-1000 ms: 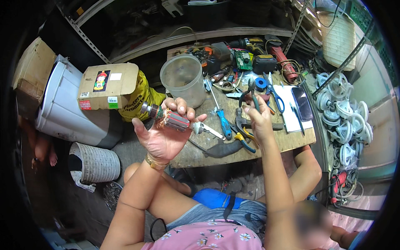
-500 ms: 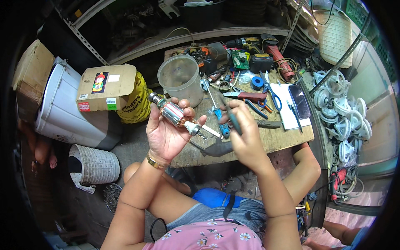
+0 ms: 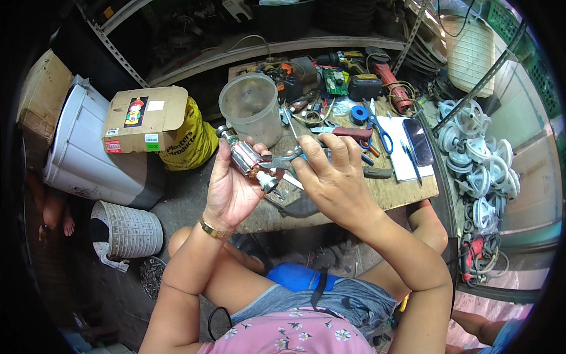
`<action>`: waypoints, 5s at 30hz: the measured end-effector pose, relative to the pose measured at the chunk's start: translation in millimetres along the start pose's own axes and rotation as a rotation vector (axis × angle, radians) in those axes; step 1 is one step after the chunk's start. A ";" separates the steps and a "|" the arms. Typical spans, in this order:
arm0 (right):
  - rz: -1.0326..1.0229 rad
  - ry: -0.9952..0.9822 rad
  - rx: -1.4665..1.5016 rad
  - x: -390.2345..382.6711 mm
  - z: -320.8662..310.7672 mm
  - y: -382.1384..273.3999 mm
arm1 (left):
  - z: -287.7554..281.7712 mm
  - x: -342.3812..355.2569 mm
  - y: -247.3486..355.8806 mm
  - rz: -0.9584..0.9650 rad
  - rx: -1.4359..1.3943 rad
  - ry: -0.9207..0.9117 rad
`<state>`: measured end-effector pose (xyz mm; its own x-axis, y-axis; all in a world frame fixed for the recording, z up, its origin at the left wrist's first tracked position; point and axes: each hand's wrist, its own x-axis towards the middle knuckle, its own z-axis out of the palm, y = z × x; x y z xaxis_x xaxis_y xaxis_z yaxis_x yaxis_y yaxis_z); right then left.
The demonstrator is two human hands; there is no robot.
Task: The person cleans and repairs an electric motor armature by hand and with a small metal tool, scraping the commutator segments and removing debris from the windings.
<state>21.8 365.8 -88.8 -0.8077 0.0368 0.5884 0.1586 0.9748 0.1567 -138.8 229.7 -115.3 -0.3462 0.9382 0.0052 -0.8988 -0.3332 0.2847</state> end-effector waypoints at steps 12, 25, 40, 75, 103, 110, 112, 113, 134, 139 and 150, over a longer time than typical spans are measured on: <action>-0.054 0.003 -0.020 -0.5 5.0 1.9 | 0.6 -0.2 0.9 -0.004 0.029 0.096; -0.123 -0.073 -0.024 9.5 1.8 7.7 | -8.8 3.4 -9.0 0.017 0.108 0.248; 0.018 -0.060 0.138 18.1 47.5 -25.9 | -55.1 44.0 9.5 0.037 0.124 0.787; 0.133 0.021 0.327 31.3 -7.8 -30.3 | 12.2 18.2 23.5 0.505 0.572 -0.009; 0.105 -0.143 0.050 22.3 9.2 -39.4 | -12.7 28.0 26.6 0.250 0.076 0.261; 0.119 -0.070 0.032 24.7 19.5 -49.1 | -14.3 29.7 21.1 0.314 0.121 0.367; 0.114 -0.065 0.026 24.5 21.4 -49.7 | -16.2 29.5 20.9 0.329 0.126 0.382; 0.112 -0.064 0.023 24.7 22.2 -49.5 | -16.6 30.0 20.7 0.335 0.128 0.391; -0.066 -0.124 -0.038 23.9 35.9 -31.6 | -24.2 35.6 2.9 0.363 0.171 0.780; -0.077 -0.119 0.024 26.7 48.4 -23.3 | -42.5 37.3 4.4 0.250 0.124 0.748; 0.084 -0.206 0.302 32.3 63.3 -27.6 | -48.3 42.5 10.8 0.276 -0.013 0.779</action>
<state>-44.6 353.9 -124.3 -0.9011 0.1332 0.4127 0.0795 0.9863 -0.1449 -176.2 261.4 -158.3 -0.6378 0.4905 -0.5938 -0.7557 -0.5474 0.3595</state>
